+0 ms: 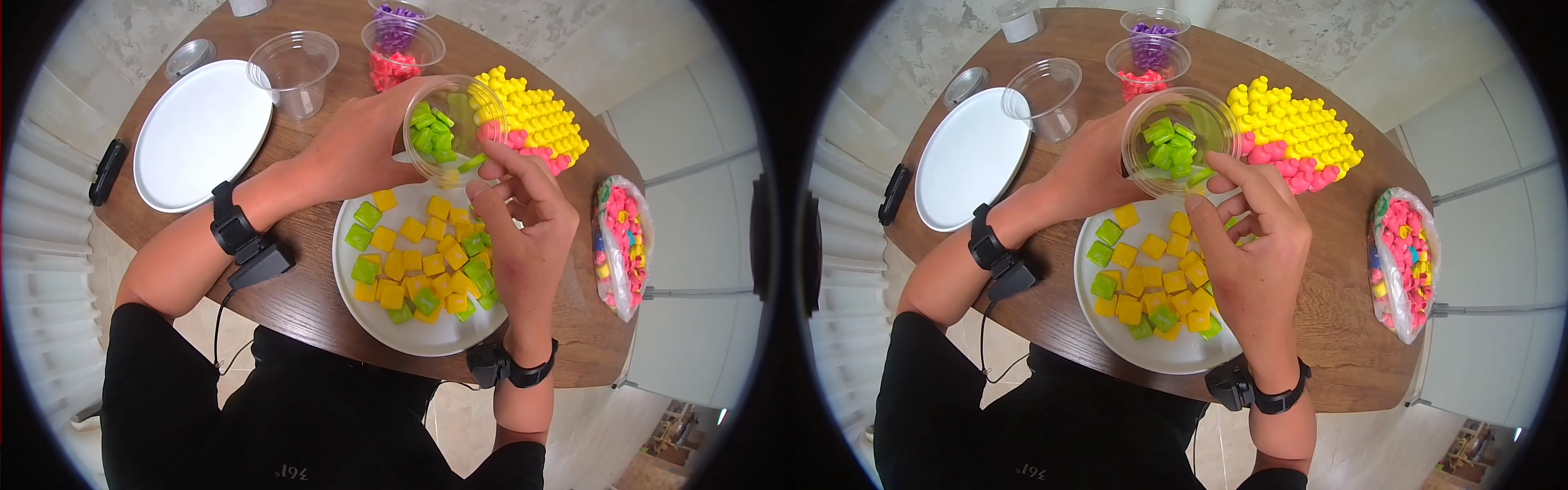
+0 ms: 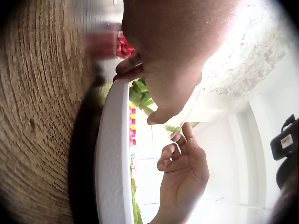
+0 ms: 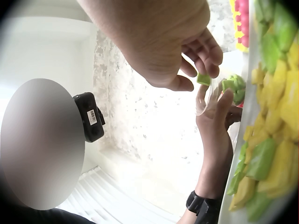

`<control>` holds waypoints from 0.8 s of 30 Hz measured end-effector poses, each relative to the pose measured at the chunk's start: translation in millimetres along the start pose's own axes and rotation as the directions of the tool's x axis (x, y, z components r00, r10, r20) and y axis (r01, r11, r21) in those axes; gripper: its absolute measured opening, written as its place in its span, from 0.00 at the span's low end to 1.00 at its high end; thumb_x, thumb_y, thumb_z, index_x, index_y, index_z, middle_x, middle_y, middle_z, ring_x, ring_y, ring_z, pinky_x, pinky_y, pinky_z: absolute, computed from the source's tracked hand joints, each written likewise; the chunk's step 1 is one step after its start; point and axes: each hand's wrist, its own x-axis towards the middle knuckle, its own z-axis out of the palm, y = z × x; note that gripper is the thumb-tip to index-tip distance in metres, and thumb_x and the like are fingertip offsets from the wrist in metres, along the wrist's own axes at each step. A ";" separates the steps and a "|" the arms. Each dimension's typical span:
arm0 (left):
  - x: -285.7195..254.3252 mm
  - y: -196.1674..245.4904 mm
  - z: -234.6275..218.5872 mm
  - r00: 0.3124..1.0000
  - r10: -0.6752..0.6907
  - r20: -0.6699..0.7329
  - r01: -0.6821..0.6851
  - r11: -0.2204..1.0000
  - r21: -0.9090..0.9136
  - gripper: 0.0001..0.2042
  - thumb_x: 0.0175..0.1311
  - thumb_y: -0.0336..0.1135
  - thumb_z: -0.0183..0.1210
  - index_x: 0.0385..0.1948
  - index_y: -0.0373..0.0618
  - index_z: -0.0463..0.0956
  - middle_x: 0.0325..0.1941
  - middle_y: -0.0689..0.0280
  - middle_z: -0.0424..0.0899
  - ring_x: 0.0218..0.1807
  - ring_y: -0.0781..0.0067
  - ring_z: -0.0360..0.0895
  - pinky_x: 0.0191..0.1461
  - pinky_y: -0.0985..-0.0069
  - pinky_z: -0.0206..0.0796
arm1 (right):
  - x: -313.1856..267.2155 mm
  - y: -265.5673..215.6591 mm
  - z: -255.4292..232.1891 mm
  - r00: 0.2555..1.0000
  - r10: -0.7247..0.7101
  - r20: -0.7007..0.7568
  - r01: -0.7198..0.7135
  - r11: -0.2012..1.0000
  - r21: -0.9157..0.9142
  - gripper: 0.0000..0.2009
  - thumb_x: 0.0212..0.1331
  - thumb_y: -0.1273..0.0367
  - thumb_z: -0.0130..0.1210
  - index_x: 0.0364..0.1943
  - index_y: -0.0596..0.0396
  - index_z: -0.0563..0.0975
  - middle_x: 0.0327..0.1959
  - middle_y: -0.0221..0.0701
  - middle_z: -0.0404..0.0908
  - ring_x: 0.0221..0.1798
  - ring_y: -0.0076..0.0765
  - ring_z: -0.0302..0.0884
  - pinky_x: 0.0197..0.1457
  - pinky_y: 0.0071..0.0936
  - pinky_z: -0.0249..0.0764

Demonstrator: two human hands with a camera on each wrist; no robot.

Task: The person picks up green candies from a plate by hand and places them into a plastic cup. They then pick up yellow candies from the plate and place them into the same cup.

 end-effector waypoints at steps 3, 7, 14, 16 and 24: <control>0.6 0.6 -0.3 1.000 0.016 -0.002 -0.016 1.000 -0.009 0.43 0.54 0.39 0.80 0.74 0.48 0.69 0.68 0.55 0.84 0.66 0.50 0.84 0.67 0.60 0.78 | 0.0 0.6 0.6 1.000 0.000 -0.003 0.000 1.000 -0.001 0.18 0.60 0.78 0.69 0.55 0.59 0.86 0.42 0.30 0.84 0.35 0.19 0.80 0.34 0.19 0.74; 0.7 0.6 -0.6 1.000 -0.002 0.011 0.002 1.000 -0.005 0.43 0.54 0.40 0.81 0.74 0.48 0.69 0.68 0.55 0.83 0.67 0.51 0.84 0.67 0.60 0.78 | 0.2 0.9 0.5 1.000 -0.007 0.000 0.007 1.000 -0.010 0.15 0.60 0.77 0.69 0.53 0.58 0.87 0.42 0.30 0.84 0.35 0.19 0.80 0.33 0.19 0.73; 0.7 1.9 -0.9 1.000 0.014 0.011 -0.014 1.000 -0.005 0.43 0.54 0.41 0.81 0.74 0.48 0.69 0.71 0.56 0.82 0.67 0.52 0.84 0.68 0.61 0.78 | 1.4 3.7 -1.7 1.000 -0.018 0.025 0.018 1.000 -0.020 0.12 0.61 0.77 0.68 0.48 0.58 0.87 0.41 0.30 0.84 0.34 0.19 0.79 0.33 0.19 0.73; 0.8 2.9 -1.3 1.000 0.005 0.015 -0.005 1.000 -0.006 0.43 0.54 0.41 0.81 0.74 0.48 0.69 0.71 0.56 0.81 0.67 0.52 0.84 0.68 0.61 0.78 | 1.9 2.8 -1.6 0.999 -0.022 0.025 0.023 0.999 -0.025 0.11 0.61 0.77 0.68 0.48 0.59 0.87 0.41 0.30 0.84 0.34 0.19 0.79 0.33 0.20 0.73; 0.6 1.9 -0.3 0.999 0.032 0.002 -0.032 0.999 0.026 0.44 0.54 0.41 0.81 0.74 0.47 0.69 0.71 0.56 0.82 0.67 0.53 0.84 0.68 0.61 0.77 | 2.0 0.6 -1.4 1.000 -0.015 0.011 0.015 1.000 -0.020 0.09 0.61 0.77 0.69 0.45 0.60 0.87 0.39 0.30 0.84 0.34 0.20 0.79 0.32 0.20 0.71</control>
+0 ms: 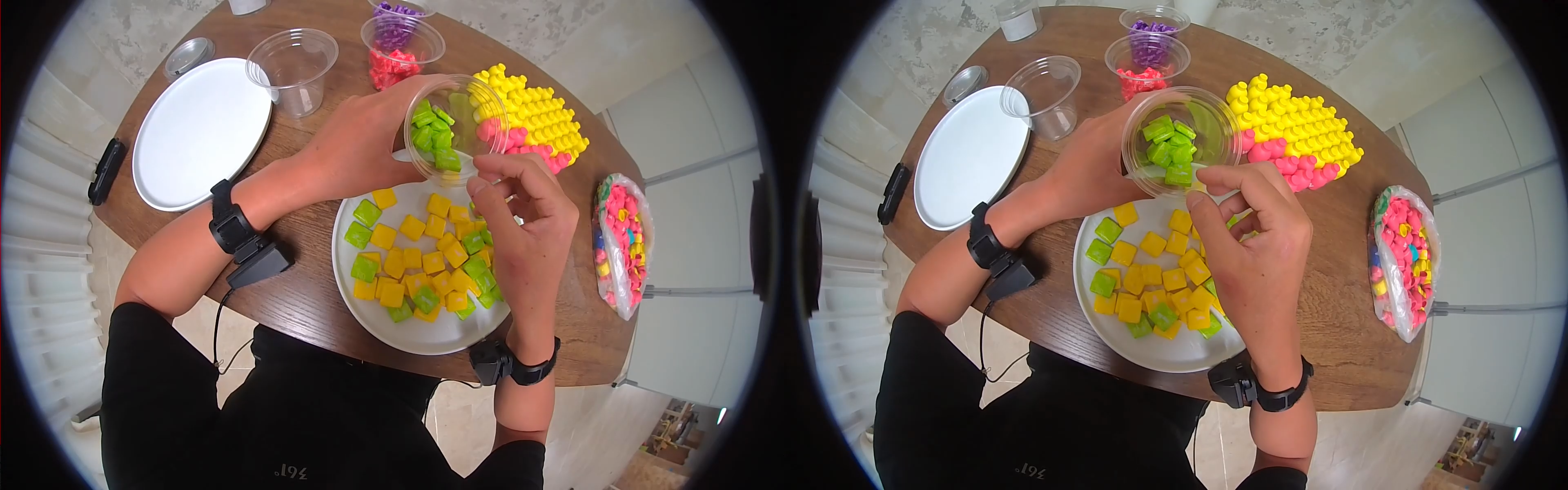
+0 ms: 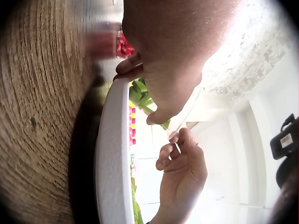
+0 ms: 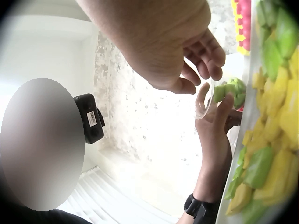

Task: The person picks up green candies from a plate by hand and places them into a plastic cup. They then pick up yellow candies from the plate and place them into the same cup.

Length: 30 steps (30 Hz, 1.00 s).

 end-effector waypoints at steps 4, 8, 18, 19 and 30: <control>0.1 0.9 0.1 1.000 -0.030 -0.003 0.029 0.999 -0.026 0.43 0.54 0.40 0.81 0.74 0.47 0.69 0.69 0.55 0.83 0.67 0.53 0.84 0.68 0.61 0.77 | 1.2 2.3 -4.6 1.000 0.022 0.018 -0.022 0.999 -0.033 0.04 0.62 0.76 0.68 0.39 0.60 0.87 0.32 0.28 0.84 0.32 0.20 0.78 0.32 0.22 0.71; 0.6 1.3 -0.2 0.999 -0.051 0.005 0.051 0.998 -0.037 0.43 0.55 0.41 0.81 0.74 0.46 0.69 0.69 0.55 0.83 0.67 0.53 0.83 0.69 0.61 0.77 | 0.3 2.6 -12.6 0.987 0.109 0.117 -0.098 0.990 -0.097 0.04 0.62 0.75 0.68 0.35 0.63 0.86 0.24 0.31 0.80 0.28 0.21 0.77 0.31 0.25 0.70; 0.6 0.4 -0.2 0.999 -0.038 -0.002 0.038 0.999 -0.016 0.43 0.56 0.42 0.80 0.74 0.45 0.69 0.68 0.54 0.83 0.67 0.52 0.83 0.69 0.60 0.76 | 4.2 -9.6 -32.3 0.861 0.333 0.385 -0.104 0.856 -0.507 0.08 0.58 0.70 0.67 0.37 0.59 0.88 0.22 0.43 0.82 0.26 0.45 0.82 0.34 0.40 0.74; 0.5 0.7 -0.5 0.999 -0.042 0.001 0.042 0.999 -0.015 0.43 0.56 0.42 0.80 0.74 0.45 0.69 0.69 0.54 0.83 0.67 0.52 0.83 0.69 0.60 0.76 | 4.8 -10.4 -34.4 0.852 0.356 0.384 -0.113 0.841 -0.529 0.08 0.57 0.70 0.67 0.37 0.60 0.88 0.23 0.43 0.82 0.26 0.45 0.82 0.34 0.41 0.74; 0.9 2.1 -1.6 0.998 -0.064 0.014 0.065 0.998 -0.027 0.43 0.56 0.41 0.80 0.75 0.45 0.69 0.69 0.54 0.83 0.68 0.53 0.83 0.70 0.61 0.76 | 2.8 -9.0 -41.7 0.831 0.365 0.421 -0.022 0.776 -0.630 0.12 0.51 0.71 0.68 0.40 0.60 0.89 0.28 0.46 0.85 0.34 0.53 0.86 0.42 0.45 0.79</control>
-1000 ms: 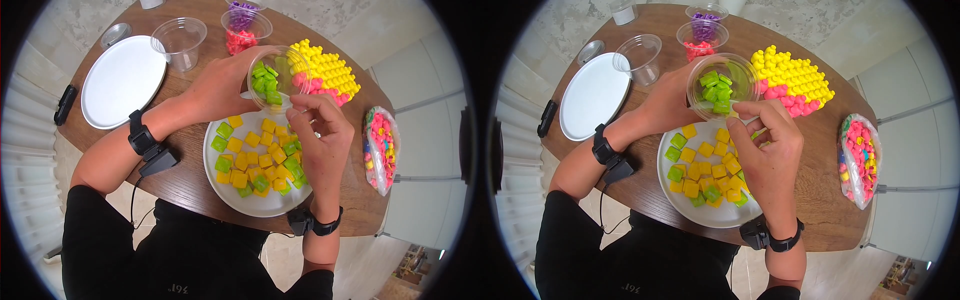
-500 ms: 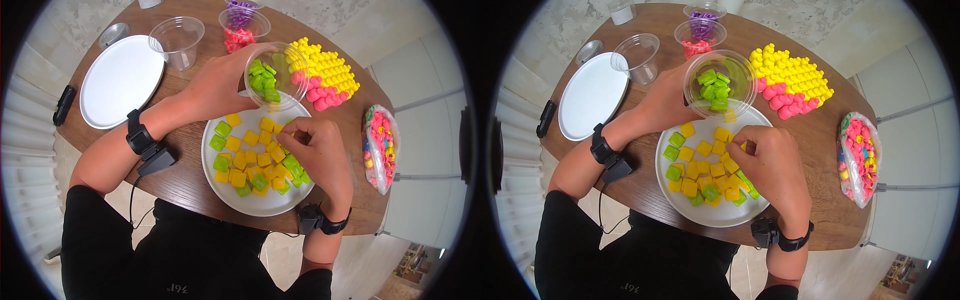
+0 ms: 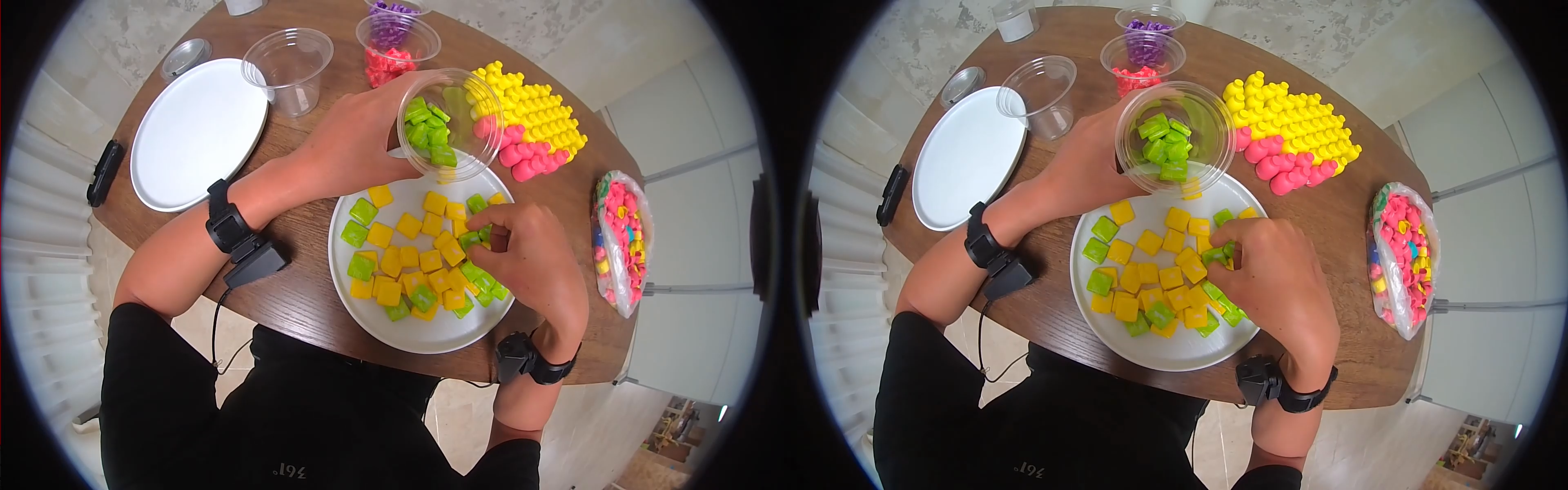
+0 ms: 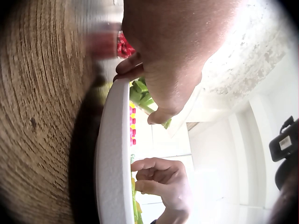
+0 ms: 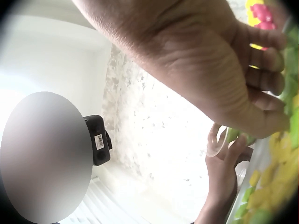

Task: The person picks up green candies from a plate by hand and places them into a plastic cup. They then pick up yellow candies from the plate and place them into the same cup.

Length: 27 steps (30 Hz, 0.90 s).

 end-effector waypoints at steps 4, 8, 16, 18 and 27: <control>0.2 -0.6 0.7 1.000 -0.020 0.010 0.020 1.000 0.012 0.42 0.56 0.42 0.80 0.74 0.45 0.69 0.68 0.55 0.84 0.67 0.53 0.84 0.69 0.61 0.76 | 0.3 -2.1 -1.7 0.998 0.025 0.057 -0.024 1.000 -0.018 0.09 0.50 0.71 0.69 0.36 0.59 0.88 0.29 0.44 0.86 0.36 0.54 0.87 0.43 0.46 0.79; -0.5 -3.8 2.1 1.000 0.015 -0.012 -0.015 1.000 0.011 0.42 0.56 0.42 0.80 0.74 0.45 0.69 0.68 0.55 0.84 0.67 0.54 0.84 0.69 0.61 0.76 | 0.1 -5.4 -1.2 0.997 0.009 0.075 -0.010 1.000 0.005 0.08 0.50 0.71 0.70 0.33 0.59 0.86 0.29 0.43 0.86 0.37 0.54 0.87 0.43 0.45 0.79; -0.6 -3.1 2.0 0.999 0.031 -0.021 -0.031 0.999 0.026 0.43 0.56 0.42 0.80 0.75 0.45 0.69 0.68 0.54 0.84 0.67 0.53 0.84 0.69 0.61 0.76 | 0.0 -3.6 2.6 0.997 0.001 0.081 -0.001 1.000 -0.003 0.09 0.49 0.70 0.72 0.32 0.59 0.84 0.29 0.42 0.86 0.37 0.53 0.87 0.43 0.45 0.79; -0.5 -3.0 2.2 0.999 0.045 -0.030 -0.044 0.999 0.029 0.43 0.55 0.42 0.80 0.75 0.45 0.69 0.68 0.54 0.84 0.67 0.53 0.84 0.69 0.61 0.76 | 0.3 -4.4 2.2 0.997 -0.018 0.071 0.018 1.000 -0.002 0.09 0.48 0.70 0.72 0.31 0.60 0.84 0.28 0.42 0.85 0.36 0.53 0.87 0.42 0.45 0.79; -0.3 -0.7 1.3 1.000 0.012 -0.011 -0.012 1.000 -0.014 0.44 0.54 0.41 0.81 0.75 0.46 0.68 0.68 0.55 0.84 0.66 0.53 0.84 0.69 0.61 0.77 | 6.6 -13.2 15.3 0.952 -0.086 -0.293 0.185 0.927 0.327 0.08 0.51 0.78 0.68 0.31 0.59 0.79 0.23 0.33 0.78 0.24 0.31 0.76 0.31 0.28 0.72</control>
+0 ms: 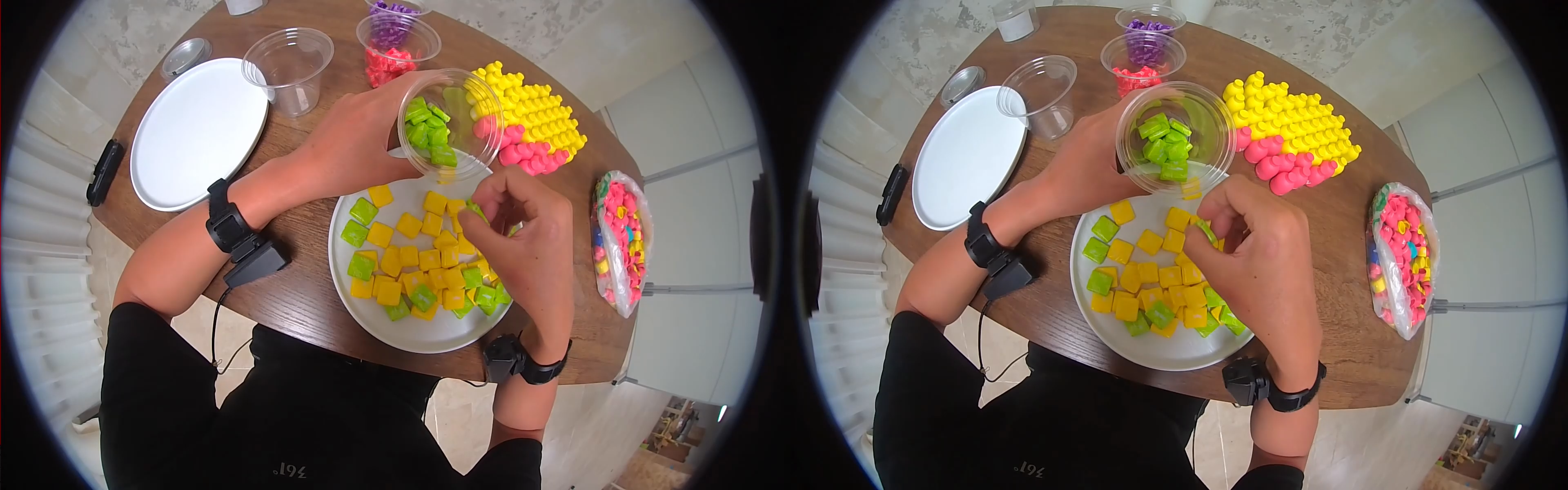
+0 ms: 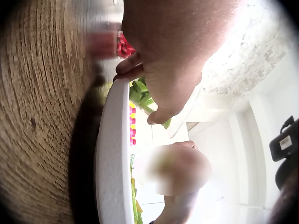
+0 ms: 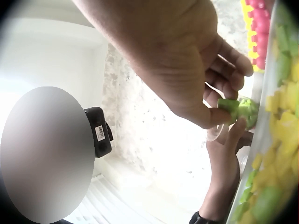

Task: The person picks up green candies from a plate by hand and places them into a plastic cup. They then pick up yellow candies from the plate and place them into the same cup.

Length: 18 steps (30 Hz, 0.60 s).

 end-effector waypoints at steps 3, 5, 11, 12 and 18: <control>-0.3 -1.3 0.6 1.000 0.000 -0.001 0.000 1.000 0.002 0.44 0.54 0.40 0.81 0.74 0.46 0.69 0.68 0.55 0.84 0.66 0.53 0.84 0.68 0.61 0.77 | 3.8 7.8 8.7 0.990 -0.020 -0.136 0.038 0.991 0.130 0.08 0.54 0.79 0.69 0.34 0.59 0.79 0.23 0.28 0.77 0.26 0.22 0.75 0.30 0.24 0.70; -0.1 -1.5 0.9 1.000 0.014 -0.004 -0.014 1.000 0.009 0.44 0.54 0.39 0.81 0.75 0.46 0.69 0.68 0.55 0.84 0.67 0.53 0.84 0.69 0.61 0.77 | 6.0 9.6 11.0 0.975 -0.081 -0.208 0.113 0.983 0.147 0.07 0.57 0.79 0.68 0.35 0.58 0.80 0.24 0.26 0.78 0.27 0.19 0.76 0.30 0.22 0.70; -0.4 0.4 -0.1 1.000 0.020 -0.005 -0.020 1.000 0.009 0.44 0.54 0.39 0.81 0.75 0.46 0.69 0.68 0.55 0.83 0.67 0.54 0.84 0.69 0.61 0.77 | 5.9 6.2 14.5 0.955 -0.082 -0.284 0.131 0.979 0.159 0.07 0.58 0.80 0.68 0.37 0.58 0.81 0.28 0.26 0.82 0.30 0.20 0.80 0.32 0.19 0.73; -0.3 0.3 0.1 1.000 0.020 -0.004 -0.020 1.000 0.009 0.44 0.54 0.39 0.81 0.75 0.46 0.69 0.68 0.55 0.83 0.67 0.54 0.84 0.69 0.61 0.77 | 5.8 6.3 14.7 0.955 -0.081 -0.285 0.130 0.979 0.159 0.07 0.58 0.80 0.68 0.37 0.58 0.81 0.28 0.26 0.82 0.30 0.20 0.80 0.32 0.19 0.73; 0.1 0.3 -0.2 1.000 -0.002 0.008 0.003 1.000 -0.022 0.44 0.54 0.38 0.81 0.75 0.46 0.69 0.68 0.55 0.83 0.67 0.54 0.84 0.69 0.62 0.77 | 6.6 8.9 18.3 0.942 -0.071 -0.327 0.163 0.951 0.262 0.05 0.62 0.81 0.64 0.39 0.59 0.83 0.33 0.30 0.85 0.35 0.23 0.83 0.34 0.21 0.75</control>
